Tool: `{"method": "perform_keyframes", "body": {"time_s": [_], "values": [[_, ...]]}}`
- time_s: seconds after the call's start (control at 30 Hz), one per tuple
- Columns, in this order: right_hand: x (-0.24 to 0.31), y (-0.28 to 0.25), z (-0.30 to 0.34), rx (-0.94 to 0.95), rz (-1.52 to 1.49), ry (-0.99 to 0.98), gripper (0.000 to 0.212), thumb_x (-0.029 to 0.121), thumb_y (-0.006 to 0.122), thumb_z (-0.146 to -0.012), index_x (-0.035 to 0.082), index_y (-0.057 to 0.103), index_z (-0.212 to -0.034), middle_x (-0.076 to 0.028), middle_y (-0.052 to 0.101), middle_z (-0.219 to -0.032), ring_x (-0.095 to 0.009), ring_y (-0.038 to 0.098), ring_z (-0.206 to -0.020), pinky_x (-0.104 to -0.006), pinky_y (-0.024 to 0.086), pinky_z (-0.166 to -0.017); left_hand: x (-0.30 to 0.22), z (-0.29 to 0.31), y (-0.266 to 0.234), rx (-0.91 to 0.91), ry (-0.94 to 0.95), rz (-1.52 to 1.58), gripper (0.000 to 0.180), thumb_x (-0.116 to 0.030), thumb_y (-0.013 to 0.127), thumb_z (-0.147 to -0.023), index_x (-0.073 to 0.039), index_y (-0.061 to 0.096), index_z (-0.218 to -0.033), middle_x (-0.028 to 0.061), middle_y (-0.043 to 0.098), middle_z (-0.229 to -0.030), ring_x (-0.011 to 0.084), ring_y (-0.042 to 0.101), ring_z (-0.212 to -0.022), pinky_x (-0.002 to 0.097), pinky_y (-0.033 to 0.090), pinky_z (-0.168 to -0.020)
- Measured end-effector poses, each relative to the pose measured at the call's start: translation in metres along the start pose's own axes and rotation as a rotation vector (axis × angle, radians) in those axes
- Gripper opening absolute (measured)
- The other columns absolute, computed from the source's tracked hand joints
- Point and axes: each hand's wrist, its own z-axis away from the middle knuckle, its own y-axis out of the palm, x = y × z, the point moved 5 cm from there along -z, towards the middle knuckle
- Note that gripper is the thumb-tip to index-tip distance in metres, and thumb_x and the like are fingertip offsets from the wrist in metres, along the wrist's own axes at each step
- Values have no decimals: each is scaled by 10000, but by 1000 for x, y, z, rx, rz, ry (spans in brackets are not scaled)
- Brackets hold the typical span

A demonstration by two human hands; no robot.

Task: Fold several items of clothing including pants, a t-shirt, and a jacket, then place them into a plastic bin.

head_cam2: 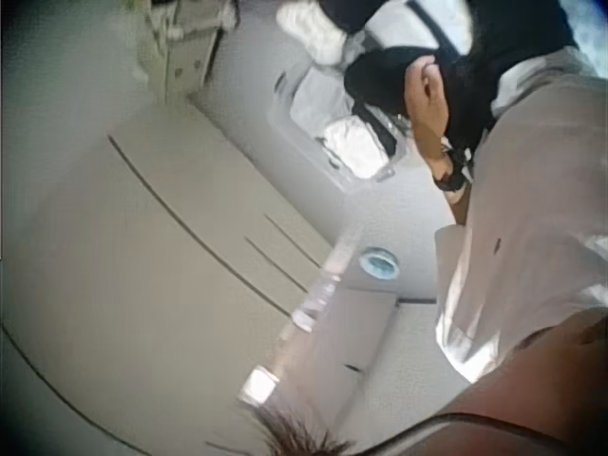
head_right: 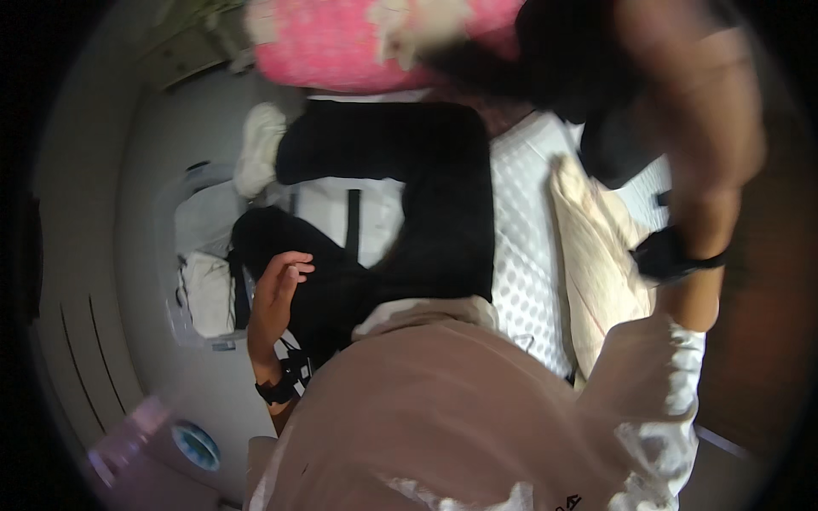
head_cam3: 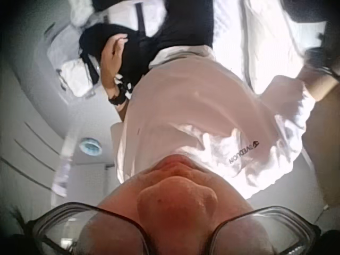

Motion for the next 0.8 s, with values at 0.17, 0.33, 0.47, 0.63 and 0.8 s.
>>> {"method": "perform_keyframes", "body": {"time_s": [0.17, 0.33, 0.47, 0.63, 0.8], "values": [[-92, 210, 65, 732, 21, 134, 475, 280, 673, -891, 40, 561, -497, -108, 474, -419, -267, 478, -358, -301, 387, -374, -2, 34, -12, -234, 186, 308, 416, -298, 355, -1025, 30, 495, -1239, 169, 566, -1231, 254, 591, -1093, 344, 475, -860], [-140, 303, 187, 1199, 421, -175, 210, 207, 565, -835, 40, 660, -748, -110, 663, -812, -302, 654, -763, -374, 511, -745, 11, 17, 9, -84, 185, 285, 476, -224, 489, -985, -16, 379, -1399, 136, 417, -1432, 269, 419, -1317, 393, 389, -1021], [-150, 285, 188, 960, 105, 85, 218, 198, 553, -881, 2, 634, -834, -150, 647, -904, -321, 635, -894, -400, 494, -808, 37, -39, 46, 40, -37, 174, 578, -262, 574, -945, 9, 363, -1409, 170, 410, -1425, 244, 406, -1321, 354, 369, -1047], [-191, 210, 183, 716, 422, 381, 223, 210, 565, -890, 0, 628, -851, -180, 656, -814, -340, 639, -835, -426, 472, -847, 36, -93, 121, 179, 18, -600, 791, -527, 632, -846, 99, 442, -1289, 290, 429, -1351, 410, 444, -1257, 443, 387, -1035], [-236, 170, 205, 745, 754, 509, 256, 278, 603, -851, 27, 652, -856, -176, 660, -728, -329, 658, -766, -434, 461, -843, 81, -115, 144, 61, 57, -765, 370, -228, 664, -825, 56, 574, -1045, 249, 532, -1154, 443, 532, -1072, 457, 468, -906]]}}
